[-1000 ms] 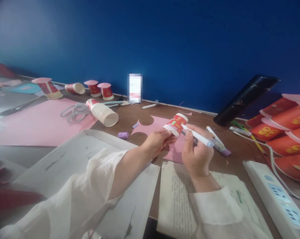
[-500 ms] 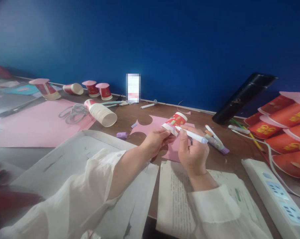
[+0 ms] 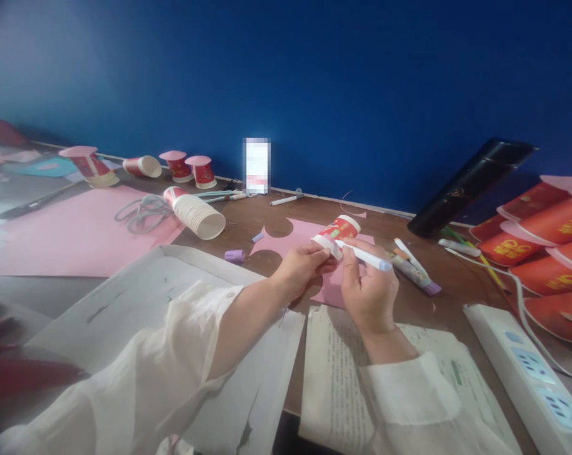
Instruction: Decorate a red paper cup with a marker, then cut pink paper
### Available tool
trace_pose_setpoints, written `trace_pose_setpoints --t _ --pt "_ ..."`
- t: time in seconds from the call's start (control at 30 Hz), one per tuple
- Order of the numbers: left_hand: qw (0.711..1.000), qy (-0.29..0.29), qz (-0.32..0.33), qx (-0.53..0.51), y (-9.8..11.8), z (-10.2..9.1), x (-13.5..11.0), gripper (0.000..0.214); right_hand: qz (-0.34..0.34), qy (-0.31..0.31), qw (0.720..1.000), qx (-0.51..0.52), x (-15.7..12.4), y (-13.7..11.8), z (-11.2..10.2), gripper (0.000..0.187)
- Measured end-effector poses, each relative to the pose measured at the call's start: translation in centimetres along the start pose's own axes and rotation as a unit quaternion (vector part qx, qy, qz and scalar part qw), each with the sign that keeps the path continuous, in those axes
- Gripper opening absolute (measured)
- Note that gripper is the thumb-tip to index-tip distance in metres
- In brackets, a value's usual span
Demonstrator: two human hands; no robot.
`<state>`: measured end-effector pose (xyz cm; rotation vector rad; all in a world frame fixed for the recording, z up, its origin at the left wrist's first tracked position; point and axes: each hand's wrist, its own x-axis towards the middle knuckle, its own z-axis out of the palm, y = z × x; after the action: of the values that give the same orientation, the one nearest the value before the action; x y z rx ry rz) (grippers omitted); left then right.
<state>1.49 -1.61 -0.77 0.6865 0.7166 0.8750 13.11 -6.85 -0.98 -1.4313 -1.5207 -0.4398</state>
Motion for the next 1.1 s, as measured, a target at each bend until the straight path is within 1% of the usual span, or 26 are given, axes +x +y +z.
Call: trace_pose_setpoints --t 0.13,0.37,0.5,0.7,0.87,0.93,1.1 --pt "1.000 0.001 0.006 0.013 0.01 0.00 -0.12 0.025 -0.014 -0.006 1.000 0.006 -0.01 0.01 0.02 0.022" --pt "0.999 0.009 0.004 0.033 0.00 -0.08 -0.14 0.020 -0.012 0.001 1.000 -0.005 -0.03 0.05 0.00 0.021" --pt "0.999 0.000 0.013 0.047 -0.06 -0.21 -0.13 0.019 -0.020 0.018 1.000 -0.007 -0.09 0.12 0.08 0.021" --pt "0.999 0.000 0.017 0.046 -0.13 -0.27 -0.02 0.020 -0.019 -0.002 1.000 -0.006 -0.18 0.21 0.16 0.022" --pt "1.000 0.005 0.001 0.015 -0.29 -0.19 0.27 0.019 -0.016 0.042 0.999 -0.010 -0.15 0.14 0.04 0.022" --pt "0.999 0.011 -0.005 0.030 -0.28 -0.13 0.23 0.017 -0.022 0.048 0.999 -0.010 -0.12 0.15 0.01 0.022" --pt "0.993 0.014 -0.001 0.113 -0.04 -0.16 -0.24 0.015 -0.039 0.035 0.999 -0.002 -0.12 0.29 0.14 0.020"
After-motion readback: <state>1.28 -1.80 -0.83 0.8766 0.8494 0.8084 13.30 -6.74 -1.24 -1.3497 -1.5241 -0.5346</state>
